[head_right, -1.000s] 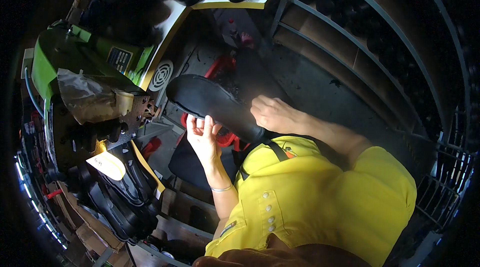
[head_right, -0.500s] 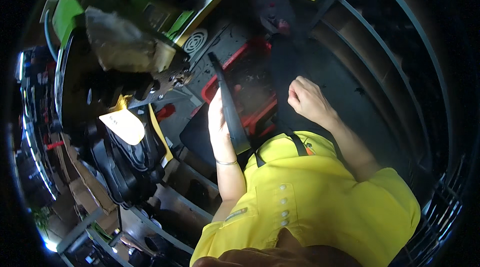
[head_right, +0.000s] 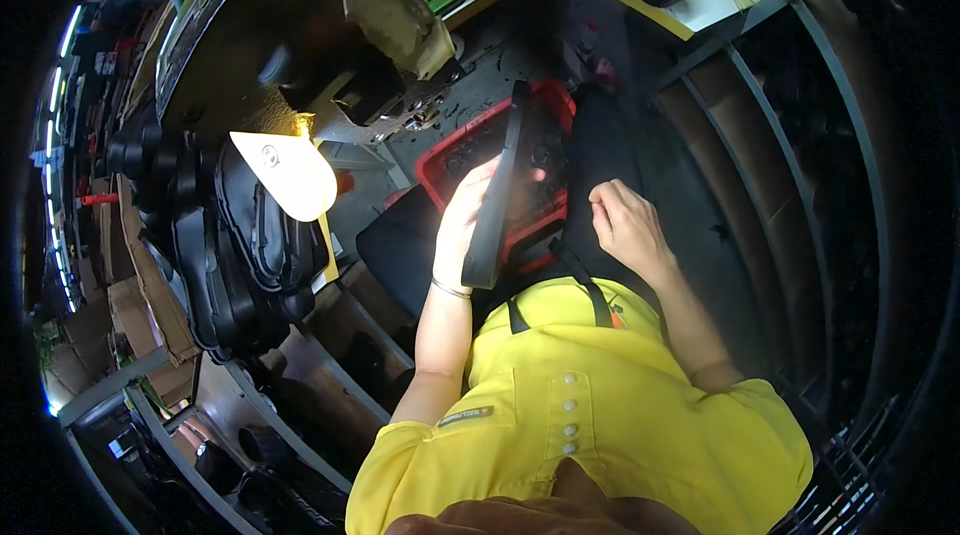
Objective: Using a machine to shape or finish shoe outsoles.
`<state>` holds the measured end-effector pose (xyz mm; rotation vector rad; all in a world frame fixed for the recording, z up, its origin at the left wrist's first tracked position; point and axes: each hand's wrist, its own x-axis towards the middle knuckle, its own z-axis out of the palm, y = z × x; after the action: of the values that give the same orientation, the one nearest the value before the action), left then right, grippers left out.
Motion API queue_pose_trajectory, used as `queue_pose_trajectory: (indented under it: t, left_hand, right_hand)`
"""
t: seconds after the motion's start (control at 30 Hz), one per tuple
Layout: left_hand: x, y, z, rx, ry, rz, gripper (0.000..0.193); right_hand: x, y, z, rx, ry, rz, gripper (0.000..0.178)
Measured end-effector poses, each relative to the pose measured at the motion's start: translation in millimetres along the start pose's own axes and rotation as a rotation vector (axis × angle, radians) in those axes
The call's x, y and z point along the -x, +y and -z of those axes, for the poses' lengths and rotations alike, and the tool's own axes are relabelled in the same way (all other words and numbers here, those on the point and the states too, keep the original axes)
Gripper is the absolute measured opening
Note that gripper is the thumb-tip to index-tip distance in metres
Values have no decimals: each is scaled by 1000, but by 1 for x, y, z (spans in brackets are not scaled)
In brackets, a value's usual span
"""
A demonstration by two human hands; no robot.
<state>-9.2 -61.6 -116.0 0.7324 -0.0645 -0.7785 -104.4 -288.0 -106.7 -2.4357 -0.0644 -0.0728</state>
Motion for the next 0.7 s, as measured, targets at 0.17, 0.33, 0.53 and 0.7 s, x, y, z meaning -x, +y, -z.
queue_pose_trajectory:
  t: [0.17,0.33,0.53,0.7]
  left_hand:
    - [-1,1,1,183,22,102,28]
    - [-19,-6,14,148,-53,227,37]
    - [-64,-35,-35,-109,547,-94,46]
    - [-110,-25,-119,-172,312,-256,55]
  right_hand:
    - [0,-1,-5,-10,3,23,9]
    - [5,-7,-6,-363,-61,-199,20]
    - [15,-32,12,-662,11,-173,86]
    - [4,-8,37,-436,523,-153,60]
